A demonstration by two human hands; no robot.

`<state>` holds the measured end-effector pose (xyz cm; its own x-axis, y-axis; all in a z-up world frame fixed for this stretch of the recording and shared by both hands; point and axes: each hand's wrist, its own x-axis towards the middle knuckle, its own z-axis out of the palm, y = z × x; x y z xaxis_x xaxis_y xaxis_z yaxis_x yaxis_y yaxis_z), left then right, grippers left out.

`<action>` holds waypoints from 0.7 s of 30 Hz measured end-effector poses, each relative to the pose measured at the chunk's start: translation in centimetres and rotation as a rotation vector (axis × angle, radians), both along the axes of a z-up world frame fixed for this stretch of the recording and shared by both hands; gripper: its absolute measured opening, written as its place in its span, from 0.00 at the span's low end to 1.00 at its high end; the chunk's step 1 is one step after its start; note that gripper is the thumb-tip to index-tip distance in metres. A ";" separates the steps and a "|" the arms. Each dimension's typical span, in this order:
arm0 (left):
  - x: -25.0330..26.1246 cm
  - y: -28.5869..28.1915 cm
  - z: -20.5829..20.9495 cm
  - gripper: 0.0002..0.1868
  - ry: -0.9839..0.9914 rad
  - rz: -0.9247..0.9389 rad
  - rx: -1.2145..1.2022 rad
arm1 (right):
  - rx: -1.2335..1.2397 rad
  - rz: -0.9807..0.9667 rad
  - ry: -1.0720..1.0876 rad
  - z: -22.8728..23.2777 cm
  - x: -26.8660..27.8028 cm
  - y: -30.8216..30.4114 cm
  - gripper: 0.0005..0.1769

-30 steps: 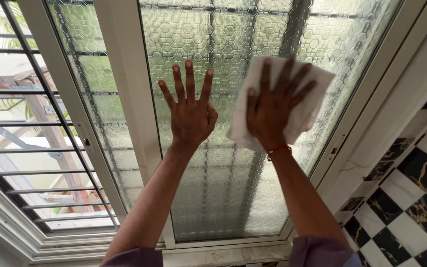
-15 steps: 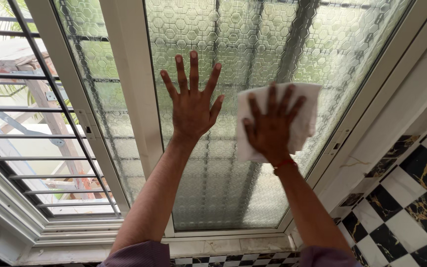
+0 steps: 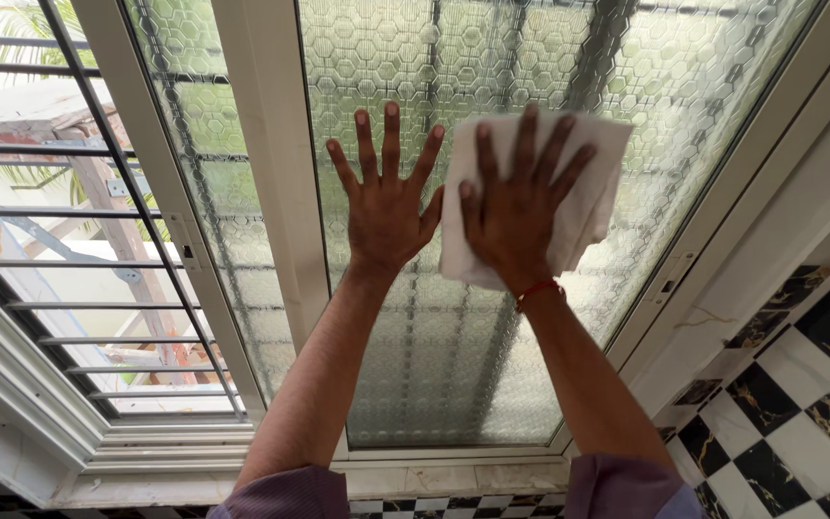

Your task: The person wipes a glass window panel with a white cloth, moving the cloth in circular and side-to-side motions across the surface.

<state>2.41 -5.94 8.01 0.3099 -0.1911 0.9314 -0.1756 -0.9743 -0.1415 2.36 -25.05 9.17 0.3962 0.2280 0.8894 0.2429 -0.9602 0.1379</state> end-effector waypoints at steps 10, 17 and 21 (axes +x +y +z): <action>0.4 0.1 0.0 0.34 -0.036 -0.001 -0.006 | -0.028 -0.070 0.150 -4.7 0.8 -7.2 0.39; 0.0 -0.1 0.0 0.33 -0.021 0.004 -0.011 | 0.144 -0.052 0.020 2.3 0.8 -4.4 0.39; -0.1 -0.1 0.1 0.33 -0.009 0.000 -0.010 | 0.052 -0.015 -0.021 1.5 0.4 -1.3 0.38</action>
<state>2.28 -6.00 8.10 0.3019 -0.1821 0.9358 -0.1747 -0.9755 -0.1335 2.80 -26.30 10.66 0.3805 0.1750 0.9081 0.2258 -0.9698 0.0923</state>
